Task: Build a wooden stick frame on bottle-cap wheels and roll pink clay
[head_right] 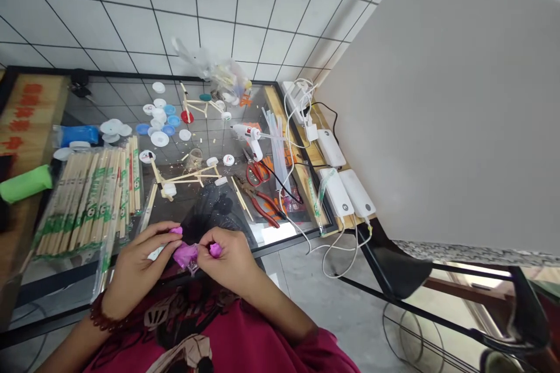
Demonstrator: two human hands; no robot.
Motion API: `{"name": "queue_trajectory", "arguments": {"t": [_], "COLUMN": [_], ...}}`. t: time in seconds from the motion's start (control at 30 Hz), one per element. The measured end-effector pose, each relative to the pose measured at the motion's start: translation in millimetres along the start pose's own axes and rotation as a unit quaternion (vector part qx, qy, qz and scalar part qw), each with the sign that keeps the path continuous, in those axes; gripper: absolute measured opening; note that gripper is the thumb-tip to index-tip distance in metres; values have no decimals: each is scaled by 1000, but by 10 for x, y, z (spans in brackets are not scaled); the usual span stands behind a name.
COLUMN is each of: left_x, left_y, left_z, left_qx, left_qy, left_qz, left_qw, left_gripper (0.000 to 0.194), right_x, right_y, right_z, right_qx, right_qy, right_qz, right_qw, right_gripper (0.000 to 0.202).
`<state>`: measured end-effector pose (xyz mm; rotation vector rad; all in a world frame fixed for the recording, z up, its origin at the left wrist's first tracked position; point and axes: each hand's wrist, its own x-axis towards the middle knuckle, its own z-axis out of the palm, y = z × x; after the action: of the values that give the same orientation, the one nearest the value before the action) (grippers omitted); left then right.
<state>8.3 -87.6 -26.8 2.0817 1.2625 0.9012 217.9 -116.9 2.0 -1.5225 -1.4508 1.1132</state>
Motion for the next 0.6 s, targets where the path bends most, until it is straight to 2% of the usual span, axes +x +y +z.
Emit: {"name": "queue_trajectory", "arguments": {"t": [0.07,0.13,0.27,0.4,0.5,0.6], "left_x": [8,19,33,-18,-77,-114], "left_y": [-45,-63,3,147,241,300], "left_z": [72,125,101,-5,-28,-25], "left_qx": [41,81,104,7,-106,-130], "left_qy": [12,1,-5,17,-37,-56], "left_qz": [11,29,59,-2,-69,-80], "left_qw": [999,996,993,1000,991,987], "left_gripper": [18,27,29,13,21,15], "right_x": [-21,-38,-62,-64,-65,-81], "right_y": [-15,-15,21,11,-54,-99], "right_z": [0,-6,-4,18,28,49], "right_qx": [-10,-28,-84,-102,-52,-6], "right_qy": [-1,2,31,40,-2,-49], "right_qz": [-2,-8,-37,-35,-28,-31], "right_qw": [1000,1000,995,993,998,998], "right_gripper": [12,11,9,8,11,12]}}
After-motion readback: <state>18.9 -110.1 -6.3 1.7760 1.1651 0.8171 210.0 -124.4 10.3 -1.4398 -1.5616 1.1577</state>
